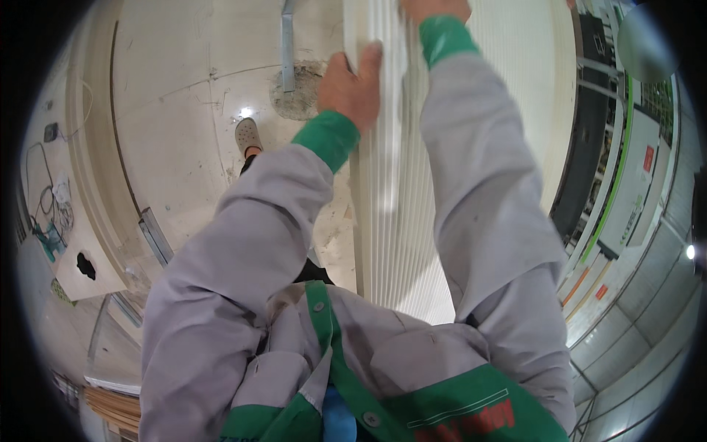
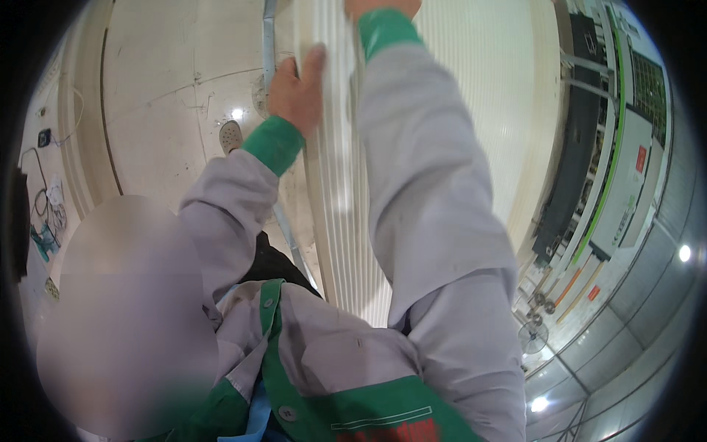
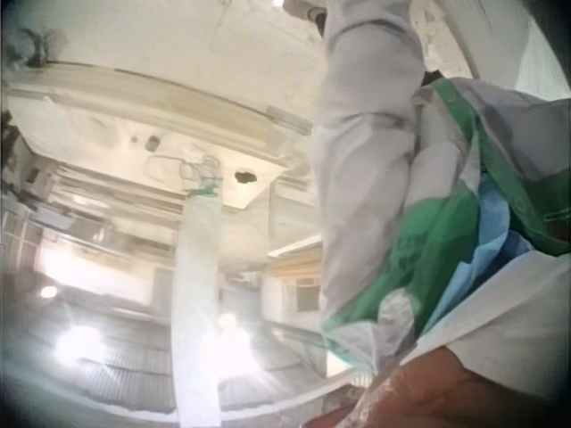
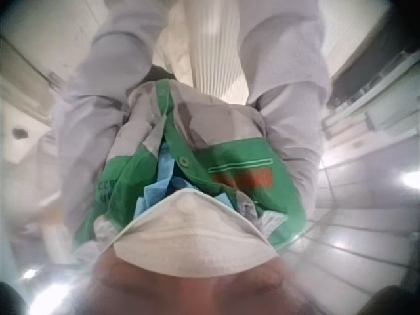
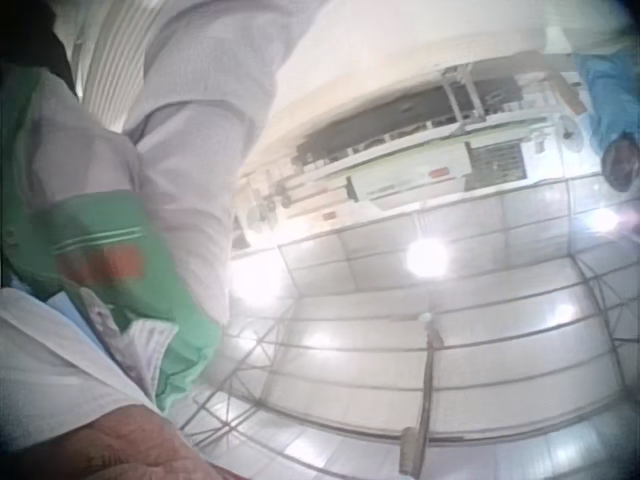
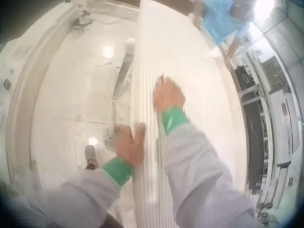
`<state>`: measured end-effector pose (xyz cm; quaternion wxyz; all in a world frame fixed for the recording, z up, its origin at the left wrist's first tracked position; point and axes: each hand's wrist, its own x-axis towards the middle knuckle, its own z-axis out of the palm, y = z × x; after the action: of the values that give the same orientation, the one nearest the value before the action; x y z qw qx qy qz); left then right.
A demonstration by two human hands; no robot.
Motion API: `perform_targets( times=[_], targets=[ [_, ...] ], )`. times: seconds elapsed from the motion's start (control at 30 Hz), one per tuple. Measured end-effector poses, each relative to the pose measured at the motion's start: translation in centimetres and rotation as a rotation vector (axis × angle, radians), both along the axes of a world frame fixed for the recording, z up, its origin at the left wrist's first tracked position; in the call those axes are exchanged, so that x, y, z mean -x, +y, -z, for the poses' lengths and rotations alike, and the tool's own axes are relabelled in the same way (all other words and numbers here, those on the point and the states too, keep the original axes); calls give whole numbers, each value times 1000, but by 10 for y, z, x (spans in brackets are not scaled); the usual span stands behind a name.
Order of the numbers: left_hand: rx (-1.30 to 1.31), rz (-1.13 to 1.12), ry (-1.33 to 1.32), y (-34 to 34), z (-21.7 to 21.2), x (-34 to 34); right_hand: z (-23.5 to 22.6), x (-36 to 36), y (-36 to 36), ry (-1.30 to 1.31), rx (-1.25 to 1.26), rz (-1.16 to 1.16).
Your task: The person uses a small handheld scraper to remove material from a large white ribbed panel. They work methodically across the surface, moving from one section to another while another person works nearby.
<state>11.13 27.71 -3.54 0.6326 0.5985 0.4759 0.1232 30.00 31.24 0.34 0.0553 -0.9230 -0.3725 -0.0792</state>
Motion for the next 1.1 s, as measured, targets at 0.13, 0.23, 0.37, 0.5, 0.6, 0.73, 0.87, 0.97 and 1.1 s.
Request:
perform_targets(
  times=[0.13,0.23,0.37,0.5,0.6,0.73,0.87,0.97,1.1],
  targets=[
    [61,79,54,6,-11,4,-4,-38,52,9,-140,-71],
    [41,74,92,6,-13,4,-6,-18,29,55,-5,-19],
    [-62,26,112,0,-10,3,-4,84,-106,130,37,62],
    [-89,46,159,-2,-9,2,-16,267,-328,331,138,226],
    [-69,27,167,-1,-13,0,-40,403,-469,258,96,215],
    [-1,-18,121,-8,-16,0,-54,475,-542,370,81,414],
    [-125,-74,128,-15,-12,1,-35,407,-482,303,94,297],
    [-53,-150,1,-11,-7,-1,-14,298,-368,257,-39,156],
    [61,-114,-52,-2,-6,-3,-5,147,-190,213,-41,106]
  ],
)
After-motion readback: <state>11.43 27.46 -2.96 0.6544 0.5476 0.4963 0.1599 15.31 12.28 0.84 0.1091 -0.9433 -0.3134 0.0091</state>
